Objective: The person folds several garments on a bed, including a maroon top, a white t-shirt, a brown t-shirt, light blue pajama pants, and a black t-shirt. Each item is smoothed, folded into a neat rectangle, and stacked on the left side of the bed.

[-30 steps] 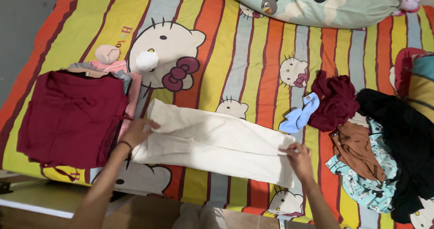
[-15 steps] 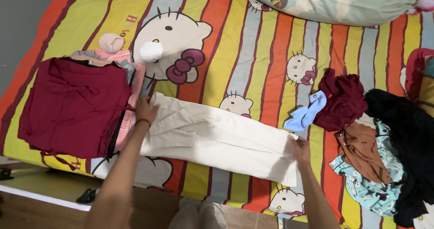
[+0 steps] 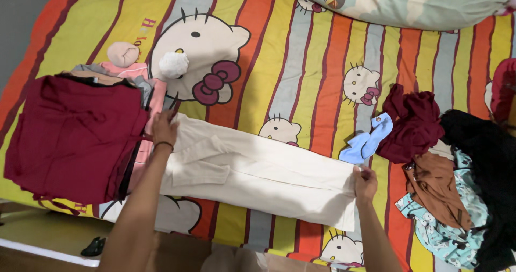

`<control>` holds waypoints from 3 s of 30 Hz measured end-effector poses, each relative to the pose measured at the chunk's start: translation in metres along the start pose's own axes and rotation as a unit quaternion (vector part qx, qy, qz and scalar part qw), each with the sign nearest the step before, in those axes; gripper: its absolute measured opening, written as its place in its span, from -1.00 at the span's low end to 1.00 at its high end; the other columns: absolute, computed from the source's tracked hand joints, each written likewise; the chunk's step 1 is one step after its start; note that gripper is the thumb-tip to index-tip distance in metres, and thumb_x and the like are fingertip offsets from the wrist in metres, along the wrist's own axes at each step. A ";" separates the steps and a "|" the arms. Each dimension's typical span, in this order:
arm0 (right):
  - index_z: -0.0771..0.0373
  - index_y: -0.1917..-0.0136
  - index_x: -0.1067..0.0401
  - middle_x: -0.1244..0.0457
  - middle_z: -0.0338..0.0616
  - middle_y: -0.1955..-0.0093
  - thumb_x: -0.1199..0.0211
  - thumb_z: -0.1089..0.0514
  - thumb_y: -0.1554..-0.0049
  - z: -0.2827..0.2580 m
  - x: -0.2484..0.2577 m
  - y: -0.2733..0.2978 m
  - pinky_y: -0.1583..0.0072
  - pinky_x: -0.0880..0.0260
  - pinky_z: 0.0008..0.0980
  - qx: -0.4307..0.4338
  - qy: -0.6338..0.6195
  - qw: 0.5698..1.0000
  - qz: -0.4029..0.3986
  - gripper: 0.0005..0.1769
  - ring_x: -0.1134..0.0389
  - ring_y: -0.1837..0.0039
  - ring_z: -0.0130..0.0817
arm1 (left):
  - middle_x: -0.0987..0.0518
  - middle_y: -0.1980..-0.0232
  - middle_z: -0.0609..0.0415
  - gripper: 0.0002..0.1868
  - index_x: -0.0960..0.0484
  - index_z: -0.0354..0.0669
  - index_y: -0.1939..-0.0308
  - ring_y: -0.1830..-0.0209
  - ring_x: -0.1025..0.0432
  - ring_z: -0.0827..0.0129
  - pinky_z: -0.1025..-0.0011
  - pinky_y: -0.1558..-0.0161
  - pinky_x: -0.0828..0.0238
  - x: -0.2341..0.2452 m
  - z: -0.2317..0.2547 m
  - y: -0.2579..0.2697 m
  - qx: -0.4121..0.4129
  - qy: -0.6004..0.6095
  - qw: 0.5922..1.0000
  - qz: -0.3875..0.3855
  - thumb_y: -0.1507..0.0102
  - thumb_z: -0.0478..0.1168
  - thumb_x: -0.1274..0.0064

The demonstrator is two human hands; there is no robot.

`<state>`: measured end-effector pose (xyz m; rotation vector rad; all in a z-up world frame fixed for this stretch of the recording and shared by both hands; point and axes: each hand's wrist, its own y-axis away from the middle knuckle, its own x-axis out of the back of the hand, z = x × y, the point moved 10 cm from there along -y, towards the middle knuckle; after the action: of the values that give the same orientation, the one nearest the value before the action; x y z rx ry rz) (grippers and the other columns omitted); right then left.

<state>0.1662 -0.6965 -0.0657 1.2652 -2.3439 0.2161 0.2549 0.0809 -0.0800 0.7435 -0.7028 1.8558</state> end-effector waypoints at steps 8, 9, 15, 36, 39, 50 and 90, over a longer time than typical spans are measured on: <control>0.12 -0.25 -0.44 -0.26 0.01 -0.08 -0.39 0.05 0.00 -0.092 -0.033 0.106 -0.19 -0.18 -0.06 0.305 0.394 0.847 -0.184 -0.46 -0.25 -0.11 -0.07 | -0.43 -0.20 -0.01 -0.20 -0.45 0.06 -0.25 -0.35 -0.23 0.04 0.03 -0.39 0.05 0.006 0.109 0.088 -0.119 -0.189 0.933 -0.283 0.03 0.05 -0.38; 0.08 -0.22 -0.45 -0.27 -0.04 -0.10 -0.36 0.08 -0.04 -0.094 -0.033 0.102 -0.22 -0.17 -0.10 0.289 0.401 0.850 -0.179 -0.55 -0.27 -0.12 -0.11 | -0.44 -0.17 0.05 -0.28 -0.46 0.10 -0.22 -0.35 -0.24 0.10 0.05 -0.44 0.07 0.008 0.111 0.087 -0.107 -0.216 0.926 -0.290 -0.01 0.02 -0.35; 0.09 -0.02 -0.55 -0.31 -0.23 -0.05 -0.32 0.21 -0.04 -0.094 -0.019 0.085 -0.29 -0.17 -0.16 0.272 0.410 0.850 -0.185 -0.77 -0.30 -0.19 -0.21 | -0.43 -0.16 0.12 -0.53 -0.50 0.10 -0.10 -0.32 -0.29 0.15 0.13 -0.38 -0.04 0.010 0.130 0.079 -0.149 -0.206 0.914 -0.317 -0.12 -0.31 -0.20; 0.23 -0.19 -0.46 -0.37 -0.10 -0.04 -0.50 0.04 -0.02 -0.198 -0.331 0.215 -0.13 -0.37 -0.21 0.203 0.062 0.906 -0.366 -0.49 -0.34 -0.07 -0.29 | -0.47 -0.13 -0.02 -0.79 -0.55 0.03 0.12 -0.20 -0.37 0.01 0.07 -0.23 -0.27 0.038 0.063 0.087 -0.005 -0.201 0.959 -0.197 -0.25 -0.06 -0.19; 0.15 -0.11 -0.50 -0.31 -0.08 0.16 -0.46 0.08 -0.02 -0.186 -0.363 0.232 -0.12 -0.43 -0.14 -0.009 0.045 0.903 -0.428 -0.61 -0.35 0.01 -0.12 | -0.50 -0.20 0.07 -0.81 -0.56 0.04 0.10 -0.25 -0.39 0.07 0.10 -0.26 -0.31 0.047 0.065 0.090 0.017 -0.134 0.966 -0.219 -0.28 -0.08 -0.18; 0.15 0.14 -0.40 -0.24 -0.20 0.03 -0.47 0.26 0.14 -0.268 -0.309 0.278 -0.17 -0.18 -0.20 0.351 0.094 0.831 -0.421 -0.68 -0.23 -0.13 -0.16 | -0.45 -0.31 0.11 -0.79 -0.62 0.01 0.28 -0.50 -0.16 0.20 0.07 -0.52 0.17 0.037 0.124 0.113 -0.190 -0.123 0.925 -0.306 -0.04 -0.21 -0.30; 0.50 -0.47 -0.14 -0.15 0.30 -0.39 -0.12 -0.15 -0.43 -0.106 -0.077 0.145 -0.40 -0.15 -0.16 0.096 -0.002 0.992 -0.084 -0.31 -0.21 -0.38 0.06 | -0.50 -0.43 0.02 -0.52 -0.50 -0.05 -0.34 -0.51 -0.39 0.12 0.22 -0.47 -0.31 -0.040 0.177 0.177 0.031 0.210 0.958 -0.195 -0.45 0.07 0.13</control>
<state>0.1177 -0.5203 0.0025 1.5464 -2.2478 0.3922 0.1373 -0.1354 -0.0209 0.4595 -0.2051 1.6000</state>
